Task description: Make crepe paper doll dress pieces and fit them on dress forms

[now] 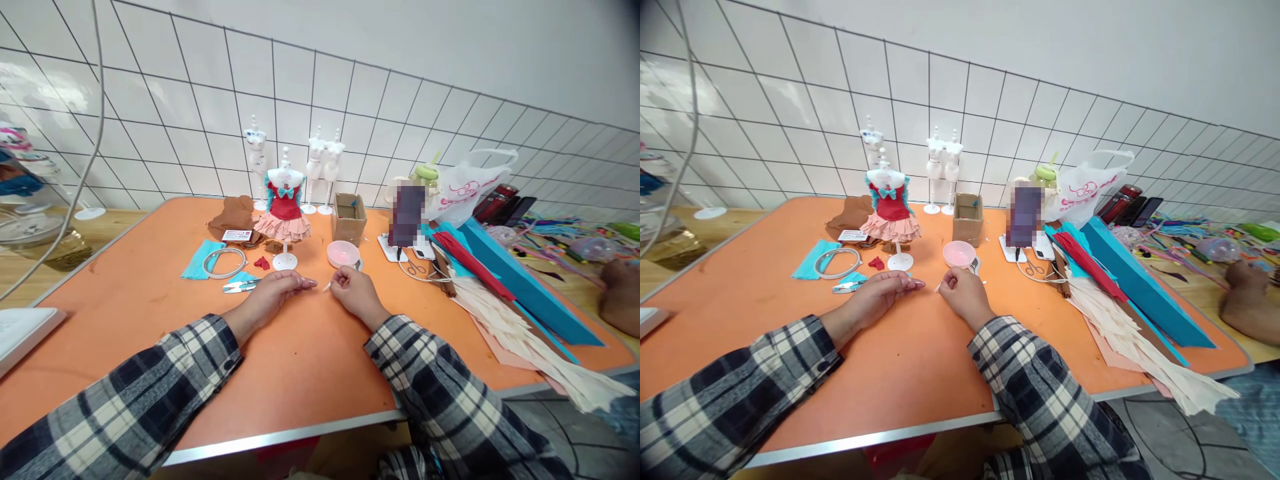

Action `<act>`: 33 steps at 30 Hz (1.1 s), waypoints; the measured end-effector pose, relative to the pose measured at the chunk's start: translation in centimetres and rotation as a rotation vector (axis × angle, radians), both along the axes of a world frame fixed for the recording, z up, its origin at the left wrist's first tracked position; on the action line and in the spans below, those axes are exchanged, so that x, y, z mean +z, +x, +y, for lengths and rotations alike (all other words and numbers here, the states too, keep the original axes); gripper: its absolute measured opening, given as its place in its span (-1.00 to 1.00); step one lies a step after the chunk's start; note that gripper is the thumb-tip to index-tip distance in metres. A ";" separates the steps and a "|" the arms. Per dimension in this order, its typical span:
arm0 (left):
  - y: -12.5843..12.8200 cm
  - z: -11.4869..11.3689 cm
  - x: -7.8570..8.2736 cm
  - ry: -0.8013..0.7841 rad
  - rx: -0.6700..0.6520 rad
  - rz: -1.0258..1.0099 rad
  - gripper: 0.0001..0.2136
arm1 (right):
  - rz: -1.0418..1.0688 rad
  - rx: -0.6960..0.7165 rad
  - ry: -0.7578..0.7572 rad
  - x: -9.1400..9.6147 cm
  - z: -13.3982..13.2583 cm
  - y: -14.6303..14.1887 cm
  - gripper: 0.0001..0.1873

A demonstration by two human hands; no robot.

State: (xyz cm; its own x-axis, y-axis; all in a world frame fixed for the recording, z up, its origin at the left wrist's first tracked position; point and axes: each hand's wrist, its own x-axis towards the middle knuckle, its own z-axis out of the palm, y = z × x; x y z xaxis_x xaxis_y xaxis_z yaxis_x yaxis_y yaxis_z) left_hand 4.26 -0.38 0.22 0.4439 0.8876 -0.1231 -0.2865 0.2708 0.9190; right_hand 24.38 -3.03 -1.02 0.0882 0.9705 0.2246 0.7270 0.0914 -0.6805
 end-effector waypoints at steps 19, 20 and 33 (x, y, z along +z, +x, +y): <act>-0.5 1.0 -1.1 -0.063 -0.083 -0.070 -0.85 | -0.254 -0.489 0.256 8.0 10.7 4.9 -0.75; -0.5 1.0 -1.1 -0.063 -0.081 -0.071 -0.85 | -0.280 -0.486 0.211 7.8 11.2 4.9 -0.75; -0.5 0.8 -1.1 -0.057 -0.064 -0.064 -0.86 | -0.470 -0.393 0.185 6.5 11.6 5.5 -0.67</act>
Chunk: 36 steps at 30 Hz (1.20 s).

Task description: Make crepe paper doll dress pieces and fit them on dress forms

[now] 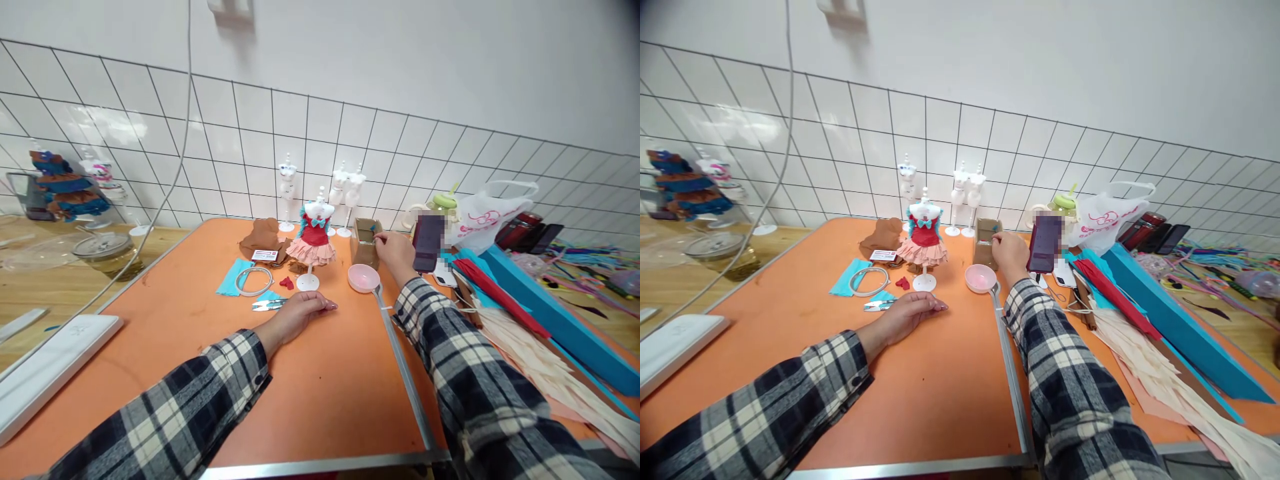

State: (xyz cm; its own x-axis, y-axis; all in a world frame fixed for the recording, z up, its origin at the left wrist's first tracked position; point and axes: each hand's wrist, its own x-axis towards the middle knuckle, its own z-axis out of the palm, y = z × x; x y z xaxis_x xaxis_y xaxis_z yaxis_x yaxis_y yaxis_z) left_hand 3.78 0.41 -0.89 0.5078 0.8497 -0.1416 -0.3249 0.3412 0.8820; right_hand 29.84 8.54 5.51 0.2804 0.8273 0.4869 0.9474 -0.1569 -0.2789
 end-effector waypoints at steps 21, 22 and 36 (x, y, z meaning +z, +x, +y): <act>0.0 0.2 -0.3 0.033 -0.009 0.011 -0.88 | 0.143 0.231 0.046 -1.2 -1.2 0.8 -0.59; 0.0 0.2 -0.2 0.033 -0.010 0.012 -0.88 | 0.137 0.226 0.083 -1.4 -1.4 0.8 -0.62; -0.1 0.1 -0.1 0.005 0.002 -0.021 -0.87 | 0.284 0.367 0.340 -1.4 -5.3 -3.3 -0.72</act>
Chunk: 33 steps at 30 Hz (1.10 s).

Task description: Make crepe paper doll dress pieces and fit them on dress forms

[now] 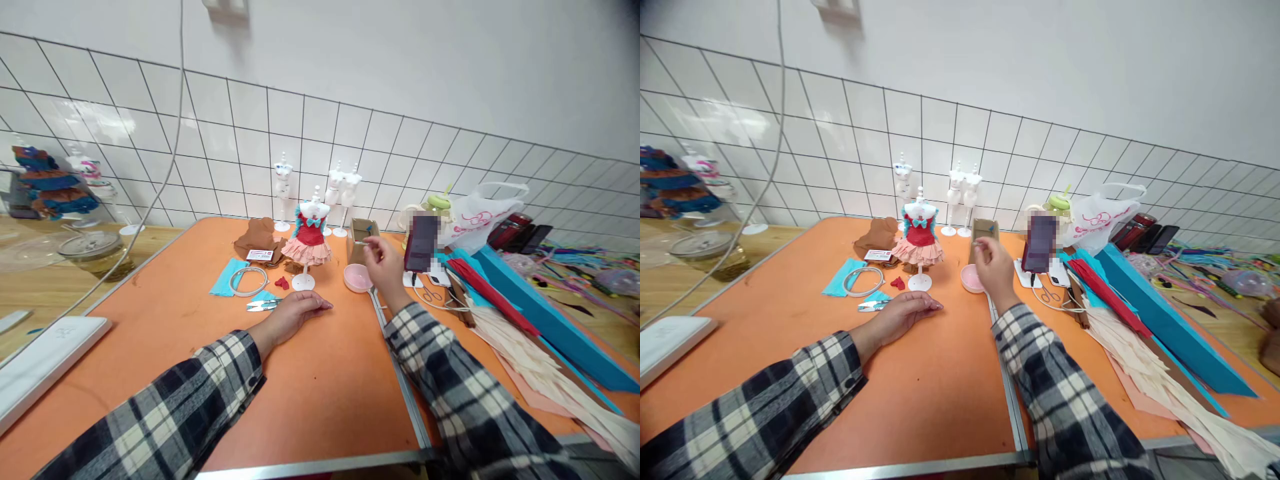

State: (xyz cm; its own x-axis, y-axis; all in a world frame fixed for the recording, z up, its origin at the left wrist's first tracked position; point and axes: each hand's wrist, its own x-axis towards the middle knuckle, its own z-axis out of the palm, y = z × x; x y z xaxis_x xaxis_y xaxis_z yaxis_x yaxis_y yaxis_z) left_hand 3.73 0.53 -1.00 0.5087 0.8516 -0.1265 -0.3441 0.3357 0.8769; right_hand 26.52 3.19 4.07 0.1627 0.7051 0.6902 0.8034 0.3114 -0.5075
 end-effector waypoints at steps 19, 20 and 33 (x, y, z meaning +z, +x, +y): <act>-0.1 0.1 0.3 0.114 -0.069 0.040 -0.87 | 0.177 0.524 -0.349 -4.2 -5.5 -4.4 -0.92; 0.0 0.1 0.3 0.139 -0.077 0.056 -0.86 | 0.158 0.532 -0.381 -4.2 -5.5 -4.3 -0.92; 0.5 -0.4 -0.1 0.512 -0.095 0.539 -0.59 | 0.319 0.656 -0.785 -3.8 -6.2 -4.2 -0.74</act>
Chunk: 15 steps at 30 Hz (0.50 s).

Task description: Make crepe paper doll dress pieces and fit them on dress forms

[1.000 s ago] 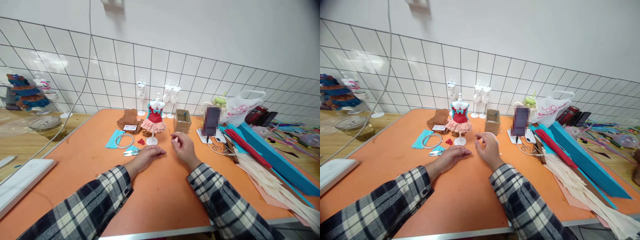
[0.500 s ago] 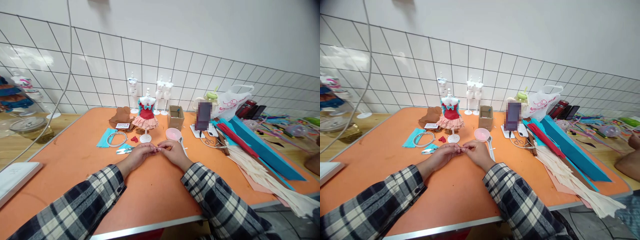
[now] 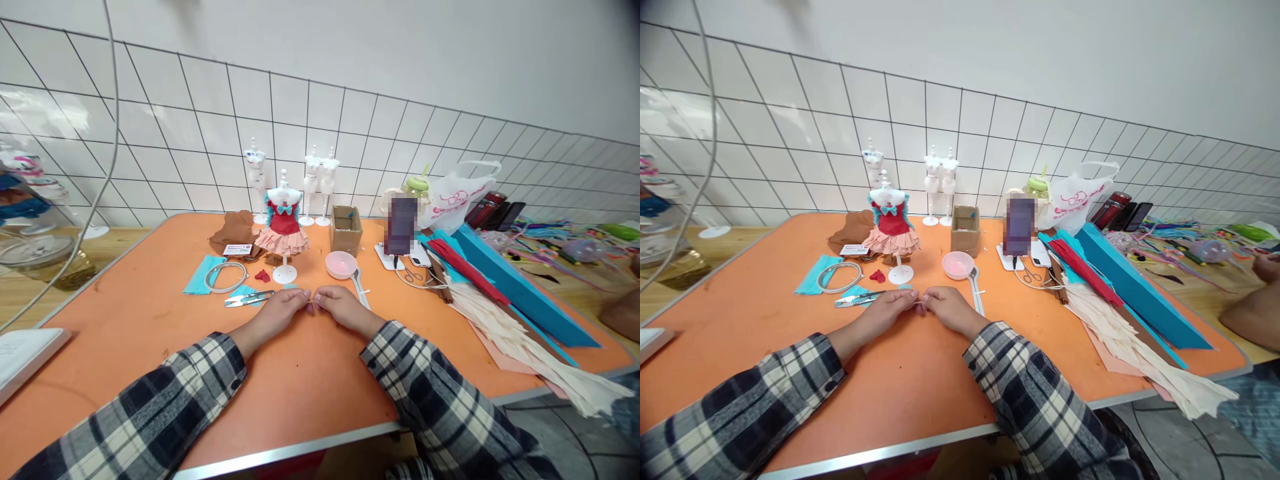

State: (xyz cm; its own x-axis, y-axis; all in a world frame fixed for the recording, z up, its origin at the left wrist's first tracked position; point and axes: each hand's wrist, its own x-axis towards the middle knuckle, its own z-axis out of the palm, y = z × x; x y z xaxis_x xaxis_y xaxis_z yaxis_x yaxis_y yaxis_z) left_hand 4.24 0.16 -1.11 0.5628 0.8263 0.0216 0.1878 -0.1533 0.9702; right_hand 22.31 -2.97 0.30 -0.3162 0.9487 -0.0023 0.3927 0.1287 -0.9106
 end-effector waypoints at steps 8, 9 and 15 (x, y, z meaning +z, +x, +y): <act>0.0 -0.1 0.6 0.025 0.063 0.055 -0.56 | 0.067 -0.046 -0.183 -1.0 0.7 0.8 -0.62; 0.0 -0.2 0.8 0.021 0.074 0.050 -0.56 | 0.057 -0.055 -0.169 -1.0 0.8 1.0 -0.62; 0.1 -0.2 0.9 -0.015 0.070 -0.041 -0.60 | 0.060 -0.233 -0.022 -1.1 1.1 1.2 -0.73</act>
State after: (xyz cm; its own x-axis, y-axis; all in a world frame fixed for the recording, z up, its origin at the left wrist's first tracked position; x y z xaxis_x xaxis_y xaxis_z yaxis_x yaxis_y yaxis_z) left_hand 4.34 -0.07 -0.22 0.5024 0.8641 0.0302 0.1580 -0.1260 0.9794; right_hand 23.54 -1.85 -0.82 -0.0888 0.9960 -0.0120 0.3542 0.0204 -0.9349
